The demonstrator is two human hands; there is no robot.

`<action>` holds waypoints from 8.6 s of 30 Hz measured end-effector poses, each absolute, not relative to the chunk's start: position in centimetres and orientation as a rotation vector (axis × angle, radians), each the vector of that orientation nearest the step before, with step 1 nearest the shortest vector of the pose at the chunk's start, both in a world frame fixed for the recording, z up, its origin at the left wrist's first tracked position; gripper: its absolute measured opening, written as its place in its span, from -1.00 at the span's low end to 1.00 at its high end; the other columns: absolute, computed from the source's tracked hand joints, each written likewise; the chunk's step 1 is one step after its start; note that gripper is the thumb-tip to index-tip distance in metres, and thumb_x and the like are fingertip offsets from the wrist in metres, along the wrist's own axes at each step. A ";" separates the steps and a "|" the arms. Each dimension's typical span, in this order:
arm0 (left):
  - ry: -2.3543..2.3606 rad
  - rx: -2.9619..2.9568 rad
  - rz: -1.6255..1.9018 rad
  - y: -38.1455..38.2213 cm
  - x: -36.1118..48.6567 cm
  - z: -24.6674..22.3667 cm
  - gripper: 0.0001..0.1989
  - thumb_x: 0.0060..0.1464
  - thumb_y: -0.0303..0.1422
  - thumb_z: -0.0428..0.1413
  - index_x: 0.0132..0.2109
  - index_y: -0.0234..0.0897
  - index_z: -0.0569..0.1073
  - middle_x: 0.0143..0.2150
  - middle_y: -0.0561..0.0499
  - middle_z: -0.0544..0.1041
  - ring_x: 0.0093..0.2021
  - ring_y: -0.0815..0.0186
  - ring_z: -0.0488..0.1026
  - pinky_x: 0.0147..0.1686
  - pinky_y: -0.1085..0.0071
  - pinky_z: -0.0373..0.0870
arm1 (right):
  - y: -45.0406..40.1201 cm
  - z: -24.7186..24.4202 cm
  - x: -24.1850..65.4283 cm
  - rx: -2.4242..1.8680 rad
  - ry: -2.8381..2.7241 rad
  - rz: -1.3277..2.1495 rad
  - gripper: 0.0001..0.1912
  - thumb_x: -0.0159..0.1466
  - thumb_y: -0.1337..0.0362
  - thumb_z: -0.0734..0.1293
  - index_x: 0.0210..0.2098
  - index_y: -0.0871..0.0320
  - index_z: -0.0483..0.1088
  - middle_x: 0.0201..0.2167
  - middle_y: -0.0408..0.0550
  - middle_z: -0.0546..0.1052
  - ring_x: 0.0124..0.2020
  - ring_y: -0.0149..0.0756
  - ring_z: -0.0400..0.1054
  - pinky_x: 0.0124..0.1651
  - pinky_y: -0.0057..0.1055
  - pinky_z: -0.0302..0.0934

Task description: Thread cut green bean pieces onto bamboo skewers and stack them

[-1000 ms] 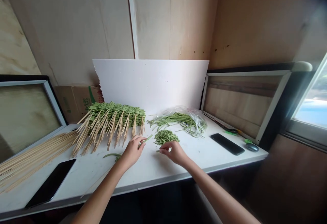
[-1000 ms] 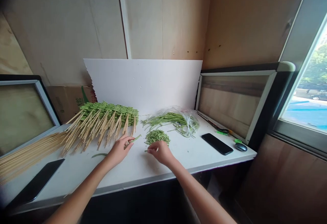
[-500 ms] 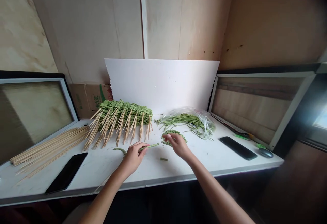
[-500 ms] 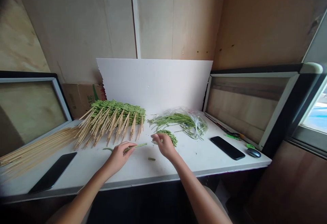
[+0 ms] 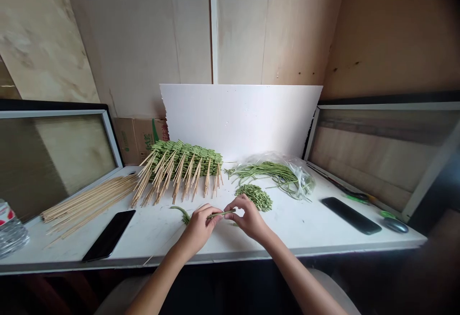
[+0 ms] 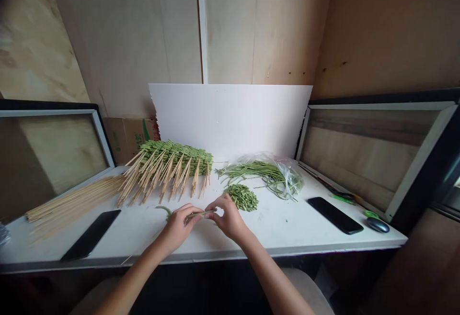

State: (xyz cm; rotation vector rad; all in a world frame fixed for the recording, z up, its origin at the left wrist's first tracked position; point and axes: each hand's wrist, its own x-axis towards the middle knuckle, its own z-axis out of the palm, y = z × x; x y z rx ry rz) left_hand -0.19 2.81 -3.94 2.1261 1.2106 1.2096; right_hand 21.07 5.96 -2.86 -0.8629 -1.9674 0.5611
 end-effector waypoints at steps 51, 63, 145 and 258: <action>1.305 2.099 1.245 4.3 -4.8 -3.3 -0.76 0.27 -0.28 0.14 -0.04 -0.26 0.64 -0.16 -0.10 0.59 -0.22 0.22 0.55 -0.14 0.26 0.52 | 8.7 -5.1 24.1 -1.200 -1.894 0.651 -0.32 0.43 -0.19 0.14 -0.44 0.16 0.61 -0.35 0.12 0.67 -0.23 -0.01 0.54 -0.05 -0.12 0.34; 1.218 2.028 1.044 2.6 -2.3 -3.4 -0.80 0.23 -0.30 0.20 -0.04 -0.22 0.62 -0.25 -0.03 0.63 -0.26 0.24 0.56 -0.16 0.32 0.48 | 5.2 -4.4 19.0 -0.898 -1.855 0.784 -0.70 0.34 0.01 0.42 -0.23 0.10 0.65 -0.26 0.02 0.69 -0.25 -0.17 0.53 -0.29 -0.35 0.27; 1.423 2.457 1.074 1.4 -2.4 -1.7 -0.88 0.21 -0.50 0.24 -0.23 -0.17 0.63 -0.26 0.03 0.65 -0.19 0.20 0.53 -0.14 0.33 0.35 | 3.5 -2.8 18.9 -0.827 -1.924 0.617 -0.81 0.28 0.08 0.49 -0.23 0.05 0.59 -0.29 -0.05 0.63 -0.19 -0.16 0.43 -0.26 -0.34 0.25; 1.156 2.382 1.193 -0.9 -0.7 -0.1 -0.74 0.25 -0.61 0.03 -0.34 -0.27 0.51 -0.32 0.00 0.49 -0.29 0.30 0.42 -0.27 0.41 0.30 | 1.3 -0.6 18.5 -0.622 -1.879 0.452 -0.75 0.33 0.51 0.27 -0.31 0.06 0.50 -0.39 -0.08 0.50 -0.21 -0.18 0.29 -0.12 -0.26 0.18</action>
